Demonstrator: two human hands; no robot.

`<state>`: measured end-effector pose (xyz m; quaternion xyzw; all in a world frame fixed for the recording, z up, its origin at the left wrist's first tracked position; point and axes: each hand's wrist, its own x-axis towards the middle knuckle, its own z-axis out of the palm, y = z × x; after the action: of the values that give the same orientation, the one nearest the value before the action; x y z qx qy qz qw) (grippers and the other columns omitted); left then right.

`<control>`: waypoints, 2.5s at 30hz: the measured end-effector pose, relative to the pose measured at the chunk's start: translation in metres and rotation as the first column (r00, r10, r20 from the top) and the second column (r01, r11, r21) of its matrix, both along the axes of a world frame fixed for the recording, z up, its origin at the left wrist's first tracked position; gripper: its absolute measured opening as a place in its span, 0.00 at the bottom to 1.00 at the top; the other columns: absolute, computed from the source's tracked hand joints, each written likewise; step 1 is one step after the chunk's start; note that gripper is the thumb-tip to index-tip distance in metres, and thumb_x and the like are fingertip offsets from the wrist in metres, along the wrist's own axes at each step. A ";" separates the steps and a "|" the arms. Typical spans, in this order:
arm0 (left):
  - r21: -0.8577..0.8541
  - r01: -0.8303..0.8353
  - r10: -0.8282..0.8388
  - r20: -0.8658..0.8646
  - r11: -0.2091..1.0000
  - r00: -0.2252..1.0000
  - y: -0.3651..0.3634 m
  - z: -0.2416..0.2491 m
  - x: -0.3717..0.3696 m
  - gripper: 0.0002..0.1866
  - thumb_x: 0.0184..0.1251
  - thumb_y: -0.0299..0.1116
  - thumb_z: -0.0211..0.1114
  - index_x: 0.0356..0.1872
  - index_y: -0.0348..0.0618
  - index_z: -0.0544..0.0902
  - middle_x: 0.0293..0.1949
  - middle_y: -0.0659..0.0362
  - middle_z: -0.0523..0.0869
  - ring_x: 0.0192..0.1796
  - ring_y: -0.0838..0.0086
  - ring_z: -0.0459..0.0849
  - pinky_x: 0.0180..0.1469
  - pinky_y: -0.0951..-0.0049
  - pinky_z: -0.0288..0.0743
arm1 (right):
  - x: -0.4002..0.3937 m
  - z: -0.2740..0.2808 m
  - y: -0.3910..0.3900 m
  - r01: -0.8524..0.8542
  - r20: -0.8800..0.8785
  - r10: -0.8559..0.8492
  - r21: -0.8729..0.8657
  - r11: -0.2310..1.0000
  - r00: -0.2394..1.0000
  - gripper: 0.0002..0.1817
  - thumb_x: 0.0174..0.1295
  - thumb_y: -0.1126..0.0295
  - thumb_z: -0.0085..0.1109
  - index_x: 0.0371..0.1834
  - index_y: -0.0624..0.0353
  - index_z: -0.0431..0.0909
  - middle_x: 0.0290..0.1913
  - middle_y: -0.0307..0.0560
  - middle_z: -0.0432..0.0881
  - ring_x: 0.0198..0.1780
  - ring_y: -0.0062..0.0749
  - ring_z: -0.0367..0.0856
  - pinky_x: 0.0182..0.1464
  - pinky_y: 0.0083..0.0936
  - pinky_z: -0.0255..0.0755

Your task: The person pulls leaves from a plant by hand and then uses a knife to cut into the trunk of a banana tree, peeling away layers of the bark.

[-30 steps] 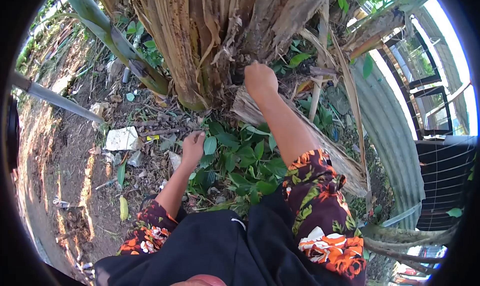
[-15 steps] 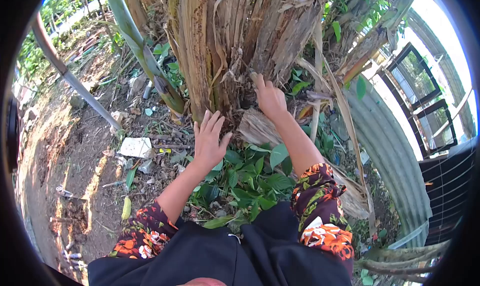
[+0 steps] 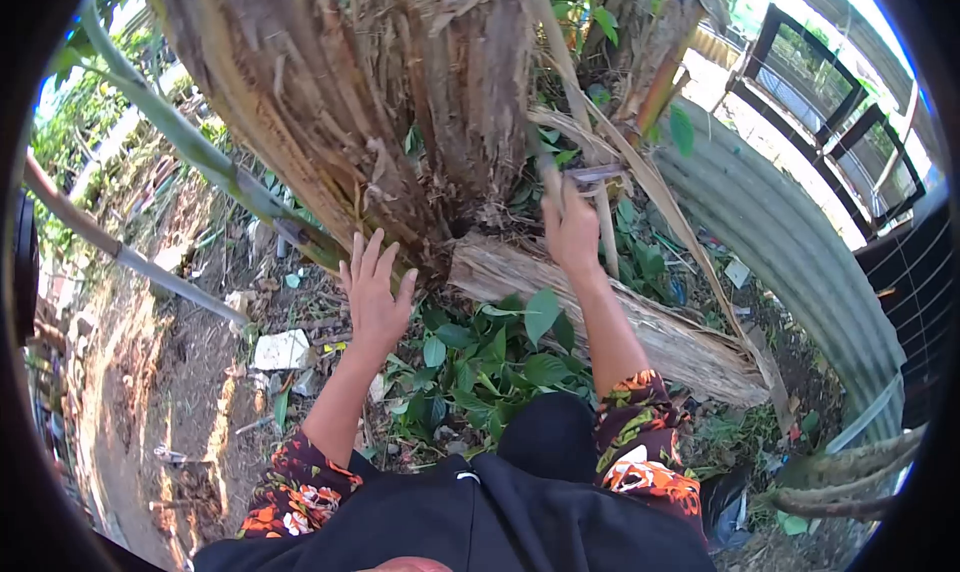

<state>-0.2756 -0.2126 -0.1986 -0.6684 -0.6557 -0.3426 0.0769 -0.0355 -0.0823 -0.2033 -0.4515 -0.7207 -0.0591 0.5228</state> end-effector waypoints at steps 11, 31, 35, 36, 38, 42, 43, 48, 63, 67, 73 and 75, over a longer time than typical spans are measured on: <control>-0.118 0.109 -0.105 0.037 0.987 0.994 0.018 -0.025 0.051 0.21 0.57 0.39 0.57 0.49 0.39 0.73 0.61 0.51 0.61 0.66 0.54 0.50 0.62 0.44 0.41 | -0.007 -0.029 0.089 0.353 0.281 -0.231 -0.546 0.760 0.932 0.14 0.55 0.65 0.45 0.33 0.63 0.77 0.34 0.60 0.79 0.34 0.50 0.79 0.39 0.39 0.73; -0.202 0.640 0.491 0.813 0.741 -0.312 0.077 -0.086 0.125 0.24 0.65 0.51 0.46 0.51 0.42 0.66 0.45 0.55 0.76 0.43 0.67 0.76 0.46 0.65 0.69 | 0.006 -0.040 -0.054 -0.346 0.019 0.469 -0.650 0.677 0.883 0.15 0.50 0.63 0.53 0.33 0.65 0.72 0.28 0.61 0.76 0.34 0.58 0.74 0.37 0.43 0.68; -0.293 0.523 0.526 0.762 0.801 -0.378 0.075 -0.102 0.119 0.16 0.68 0.45 0.43 0.43 0.42 0.66 0.37 0.55 0.75 0.38 0.64 0.76 0.44 0.58 0.71 | 0.048 0.004 -0.009 -0.222 -0.218 0.180 -0.189 0.957 0.959 0.14 0.51 0.62 0.55 0.34 0.62 0.75 0.28 0.55 0.76 0.33 0.49 0.75 0.38 0.35 0.68; -0.366 0.468 0.551 0.754 0.805 -0.358 0.070 -0.098 0.120 0.14 0.68 0.43 0.43 0.40 0.42 0.66 0.33 0.56 0.74 0.36 0.63 0.76 0.43 0.58 0.71 | 0.069 0.002 0.020 0.128 -0.101 -0.132 -0.046 0.991 0.986 0.16 0.52 0.59 0.55 0.35 0.62 0.76 0.30 0.55 0.77 0.35 0.48 0.75 0.38 0.35 0.67; -0.379 0.449 0.552 0.752 0.810 -0.361 0.069 -0.095 0.122 0.13 0.67 0.42 0.46 0.38 0.41 0.66 0.29 0.56 0.73 0.33 0.64 0.75 0.41 0.61 0.73 | 0.102 -0.008 0.068 0.592 -0.031 -0.598 0.197 0.782 0.801 0.18 0.54 0.55 0.52 0.35 0.58 0.77 0.32 0.55 0.78 0.36 0.48 0.76 0.37 0.36 0.67; -0.374 0.427 0.515 0.809 0.823 -0.283 0.074 -0.093 0.133 0.14 0.66 0.42 0.48 0.37 0.41 0.67 0.27 0.56 0.73 0.32 0.65 0.75 0.39 0.62 0.73 | 0.113 -0.039 0.094 0.378 -0.053 -0.413 -0.315 0.871 0.909 0.19 0.56 0.52 0.49 0.31 0.57 0.77 0.30 0.56 0.78 0.34 0.50 0.76 0.35 0.37 0.67; -0.371 0.432 0.508 0.820 0.822 -0.263 0.076 -0.091 0.137 0.14 0.66 0.42 0.48 0.37 0.41 0.67 0.27 0.57 0.73 0.31 0.65 0.75 0.38 0.63 0.74 | 0.105 -0.043 0.087 0.320 -0.080 -0.376 -0.384 0.866 0.923 0.20 0.57 0.51 0.48 0.29 0.58 0.77 0.27 0.57 0.78 0.32 0.51 0.76 0.34 0.38 0.67; -0.357 0.423 0.472 0.857 0.833 -0.206 0.087 -0.095 0.147 0.16 0.66 0.45 0.47 0.36 0.39 0.67 0.27 0.56 0.74 0.29 0.66 0.76 0.34 0.65 0.73 | 0.070 -0.060 0.056 0.132 -0.154 -0.217 -0.431 0.893 0.964 0.21 0.58 0.54 0.49 0.18 0.61 0.74 0.19 0.58 0.74 0.25 0.53 0.74 0.28 0.40 0.64; -0.330 0.432 0.378 0.925 0.839 -0.028 0.077 -0.069 0.116 0.14 0.66 0.44 0.48 0.37 0.42 0.67 0.25 0.58 0.73 0.27 0.71 0.76 0.32 0.69 0.72 | 0.056 -0.147 0.024 0.128 0.020 -0.157 -0.681 0.721 0.987 0.19 0.54 0.56 0.51 0.19 0.63 0.76 0.20 0.61 0.74 0.26 0.52 0.75 0.29 0.42 0.66; -0.367 0.415 0.410 0.912 0.833 -0.016 0.069 -0.075 0.108 0.14 0.66 0.44 0.49 0.37 0.43 0.67 0.24 0.59 0.74 0.25 0.72 0.76 0.31 0.72 0.72 | 0.048 -0.150 0.048 0.222 0.121 -0.192 -0.691 0.688 0.974 0.19 0.55 0.57 0.49 0.21 0.64 0.76 0.21 0.60 0.75 0.27 0.51 0.76 0.30 0.41 0.66; -0.377 0.400 0.414 0.910 0.835 -0.006 0.071 -0.088 0.119 0.14 0.66 0.44 0.48 0.34 0.42 0.67 0.25 0.60 0.74 0.25 0.74 0.76 0.29 0.72 0.70 | 0.050 -0.141 -0.030 -0.089 -0.293 -0.149 -0.664 0.743 0.944 0.18 0.58 0.61 0.47 0.18 0.63 0.75 0.16 0.58 0.72 0.22 0.50 0.73 0.27 0.41 0.64; -0.338 0.406 0.376 0.927 0.849 -0.015 0.076 -0.081 0.131 0.14 0.66 0.44 0.48 0.33 0.42 0.67 0.24 0.60 0.73 0.25 0.75 0.75 0.30 0.73 0.70 | 0.050 -0.139 -0.034 -0.088 -0.320 -0.188 -0.681 0.727 0.929 0.18 0.58 0.62 0.47 0.17 0.63 0.75 0.16 0.58 0.72 0.21 0.51 0.73 0.27 0.41 0.64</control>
<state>-0.1445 -0.1363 -0.2795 -0.2164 -0.5644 -0.5184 -0.6048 0.0147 -0.1162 -0.3425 -0.6344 -0.5677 0.2816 0.4426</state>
